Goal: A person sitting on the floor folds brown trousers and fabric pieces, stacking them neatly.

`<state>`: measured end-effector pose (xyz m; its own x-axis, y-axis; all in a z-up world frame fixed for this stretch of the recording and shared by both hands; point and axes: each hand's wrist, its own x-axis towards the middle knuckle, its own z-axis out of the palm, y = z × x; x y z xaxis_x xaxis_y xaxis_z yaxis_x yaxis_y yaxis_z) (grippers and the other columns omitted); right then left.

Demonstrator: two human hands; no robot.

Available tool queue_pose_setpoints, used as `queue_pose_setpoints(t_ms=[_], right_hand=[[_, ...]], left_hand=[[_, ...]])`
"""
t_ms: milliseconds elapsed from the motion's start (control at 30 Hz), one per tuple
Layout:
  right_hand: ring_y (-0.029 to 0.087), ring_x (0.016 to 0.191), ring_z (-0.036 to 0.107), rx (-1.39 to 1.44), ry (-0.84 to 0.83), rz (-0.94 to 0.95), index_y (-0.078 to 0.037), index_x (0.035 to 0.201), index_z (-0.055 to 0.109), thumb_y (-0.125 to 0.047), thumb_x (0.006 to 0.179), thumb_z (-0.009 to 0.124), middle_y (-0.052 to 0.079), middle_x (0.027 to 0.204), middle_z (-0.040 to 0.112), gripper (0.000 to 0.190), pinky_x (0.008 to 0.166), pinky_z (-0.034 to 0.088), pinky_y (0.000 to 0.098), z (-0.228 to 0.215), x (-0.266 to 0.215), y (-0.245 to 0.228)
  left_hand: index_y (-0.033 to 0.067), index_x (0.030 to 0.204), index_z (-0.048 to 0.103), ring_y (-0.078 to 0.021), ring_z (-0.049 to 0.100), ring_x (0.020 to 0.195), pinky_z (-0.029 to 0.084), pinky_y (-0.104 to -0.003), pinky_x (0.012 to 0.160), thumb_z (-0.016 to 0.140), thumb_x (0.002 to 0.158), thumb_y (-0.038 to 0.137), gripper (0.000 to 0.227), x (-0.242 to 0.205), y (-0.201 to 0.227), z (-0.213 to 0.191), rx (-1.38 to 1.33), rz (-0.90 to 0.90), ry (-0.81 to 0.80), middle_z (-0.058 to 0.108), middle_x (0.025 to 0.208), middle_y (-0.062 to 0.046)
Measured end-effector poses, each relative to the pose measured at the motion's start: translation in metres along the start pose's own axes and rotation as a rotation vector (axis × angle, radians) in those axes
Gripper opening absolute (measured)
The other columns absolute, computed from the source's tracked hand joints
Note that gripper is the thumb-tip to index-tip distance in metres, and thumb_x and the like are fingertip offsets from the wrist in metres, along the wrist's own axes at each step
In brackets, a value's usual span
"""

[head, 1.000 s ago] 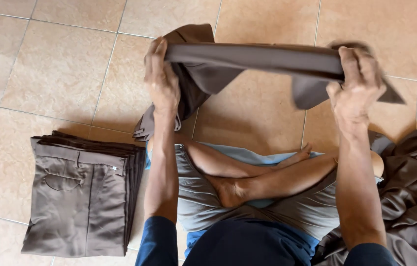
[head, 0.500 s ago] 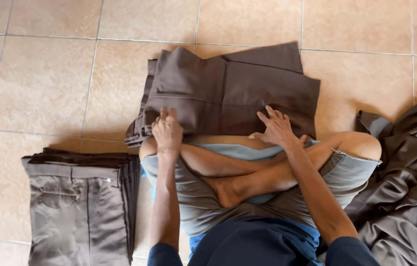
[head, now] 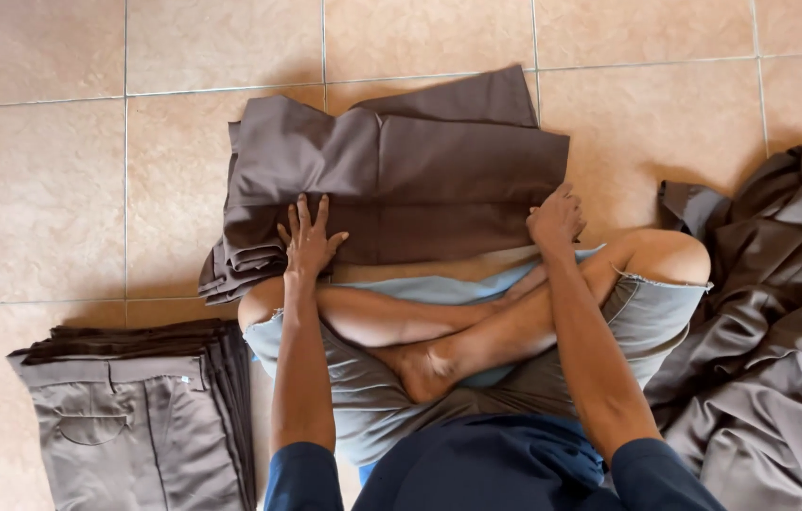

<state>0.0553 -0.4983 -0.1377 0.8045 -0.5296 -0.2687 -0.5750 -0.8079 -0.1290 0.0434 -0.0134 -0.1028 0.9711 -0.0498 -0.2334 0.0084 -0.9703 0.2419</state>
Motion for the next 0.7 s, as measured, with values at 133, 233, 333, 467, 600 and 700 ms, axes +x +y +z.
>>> queue_pose_setpoints(t_ms=[133, 233, 333, 467, 600, 700], right_hand=[[0.048, 0.105, 0.067, 0.296, -0.119, 0.077, -0.002, 0.139, 0.034, -0.034, 0.087, 0.081, 0.026, 0.121, 0.061, 0.076, 0.079, 0.052, 0.0642, 0.013, 0.018, 0.019], [0.036, 0.106, 0.070, 0.329, 0.008, 0.006, -0.011, 0.142, 0.051, -0.030, 0.085, 0.079, 0.015, 0.120, 0.068, 0.066, 0.084, 0.056, 0.0539, -0.038, -0.007, -0.006], [0.044, 0.107, 0.069, 0.308, 0.088, -0.102, -0.007, 0.131, 0.061, -0.018, 0.087, 0.078, 0.022, 0.115, 0.070, 0.049, 0.089, 0.055, 0.0558, -0.103, -0.046, -0.039], [0.051, 0.091, 0.066, 0.473, 0.416, -0.429, -0.003, 0.108, 0.059, -0.004, 0.083, 0.079, 0.024, 0.099, 0.058, 0.032, 0.077, 0.055, 0.0566, -0.136, -0.034, -0.061], [0.053, 0.119, 0.059, 0.514, 0.227, -0.356, -0.010, 0.139, 0.045, -0.017, 0.090, 0.081, 0.022, 0.134, 0.048, 0.061, 0.097, 0.053, 0.0620, -0.162, -0.010, -0.086], [0.057, 0.140, 0.042, 0.351, -0.062, -0.242, 0.002, 0.158, 0.031, -0.051, 0.099, 0.070, 0.041, 0.150, 0.041, 0.088, 0.111, 0.037, 0.0688, -0.106, 0.032, -0.076]], left_hand=[[0.0285, 0.167, 0.020, -0.0460, 0.018, 0.155, 0.022, -0.075, 0.116, 0.060, 0.093, 0.063, 0.091, -0.017, 0.013, 0.002, 0.045, -0.085, -0.005, 0.012, 0.170, -0.021], [0.0247, 0.165, 0.024, -0.0470, 0.022, 0.153, 0.025, -0.075, 0.115, 0.067, 0.092, 0.054, 0.090, -0.031, 0.031, -0.009, 0.064, -0.136, 0.080, 0.016, 0.168, -0.025], [0.0235, 0.164, 0.029, -0.0484, 0.025, 0.152, 0.026, -0.075, 0.114, 0.075, 0.084, 0.057, 0.098, -0.037, 0.033, -0.009, -0.053, -0.137, 0.134, 0.021, 0.165, -0.028], [0.0211, 0.160, 0.039, -0.0488, 0.033, 0.148, 0.033, -0.073, 0.112, 0.080, 0.080, 0.057, 0.097, -0.030, 0.036, 0.001, -0.027, -0.192, 0.237, 0.027, 0.161, -0.032], [0.0158, 0.156, 0.046, -0.0510, 0.031, 0.147, 0.029, -0.078, 0.109, 0.085, 0.077, 0.050, 0.095, -0.022, 0.034, 0.011, -0.087, -0.181, 0.332, 0.019, 0.163, -0.033], [0.0111, 0.147, 0.057, -0.0427, 0.027, 0.152, 0.012, -0.072, 0.117, 0.088, 0.073, 0.044, 0.087, -0.027, 0.058, -0.025, 0.047, 0.092, 0.530, 0.031, 0.165, -0.024]])
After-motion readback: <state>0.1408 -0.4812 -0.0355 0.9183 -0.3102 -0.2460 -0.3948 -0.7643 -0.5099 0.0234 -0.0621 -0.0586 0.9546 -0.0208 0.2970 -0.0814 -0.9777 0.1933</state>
